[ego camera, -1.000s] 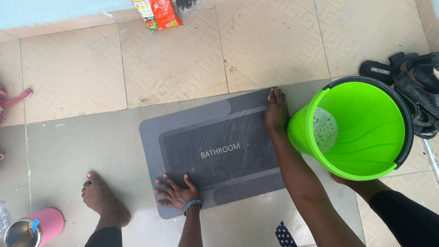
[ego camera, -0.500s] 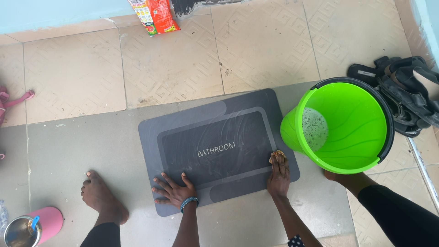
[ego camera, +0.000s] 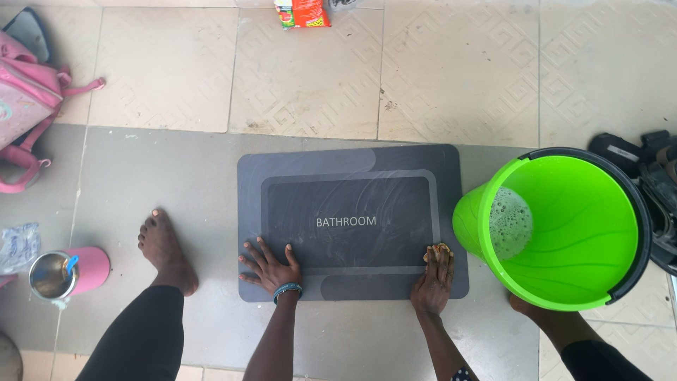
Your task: The person cleans a bathroom mat by scrubbing it with a cloth dipped in a bucket of soapy water. The person scrubs the entire surface of the mat, rinses the cloth in the bucket, and then lifts the mat.
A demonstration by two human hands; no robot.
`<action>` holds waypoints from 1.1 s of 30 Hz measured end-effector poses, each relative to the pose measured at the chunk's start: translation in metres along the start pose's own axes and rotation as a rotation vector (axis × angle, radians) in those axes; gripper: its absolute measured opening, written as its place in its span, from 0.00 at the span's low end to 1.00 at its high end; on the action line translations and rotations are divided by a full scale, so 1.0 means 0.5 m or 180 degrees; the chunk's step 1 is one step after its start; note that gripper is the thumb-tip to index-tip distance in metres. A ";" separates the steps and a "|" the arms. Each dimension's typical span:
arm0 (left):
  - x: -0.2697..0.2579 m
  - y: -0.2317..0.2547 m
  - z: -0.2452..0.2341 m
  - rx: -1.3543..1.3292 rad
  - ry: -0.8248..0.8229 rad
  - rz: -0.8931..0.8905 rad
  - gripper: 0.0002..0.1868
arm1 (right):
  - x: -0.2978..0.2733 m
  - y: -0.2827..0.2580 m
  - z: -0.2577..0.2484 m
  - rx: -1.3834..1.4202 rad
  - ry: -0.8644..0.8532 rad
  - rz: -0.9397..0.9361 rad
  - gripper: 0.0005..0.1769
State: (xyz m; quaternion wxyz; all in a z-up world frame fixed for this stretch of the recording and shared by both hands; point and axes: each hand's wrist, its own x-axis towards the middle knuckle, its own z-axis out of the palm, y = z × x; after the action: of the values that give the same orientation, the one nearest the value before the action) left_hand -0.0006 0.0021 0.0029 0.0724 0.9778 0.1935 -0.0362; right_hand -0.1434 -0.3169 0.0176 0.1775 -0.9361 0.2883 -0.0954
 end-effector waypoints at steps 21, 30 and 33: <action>-0.171 -0.071 0.038 -0.0391 0.0142 -0.0684 0.50 | 0.001 -0.016 -0.012 0.0269 0.0020 0.0082 0.28; -0.347 -0.044 0.033 -0.0554 -0.0038 -0.0859 0.53 | -0.224 -0.030 -0.053 0.0141 0.0186 0.0925 0.34; -0.386 0.042 0.023 -0.0670 -0.0143 -0.0600 0.54 | -0.252 0.013 -0.072 -0.0149 0.0211 0.0676 0.31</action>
State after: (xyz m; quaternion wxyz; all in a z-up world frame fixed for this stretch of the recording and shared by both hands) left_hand -0.1708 -0.0910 0.0132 0.1752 0.9412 0.2855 -0.0442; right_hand -0.2598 -0.2596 0.0385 0.1551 -0.9005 0.3937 -0.1002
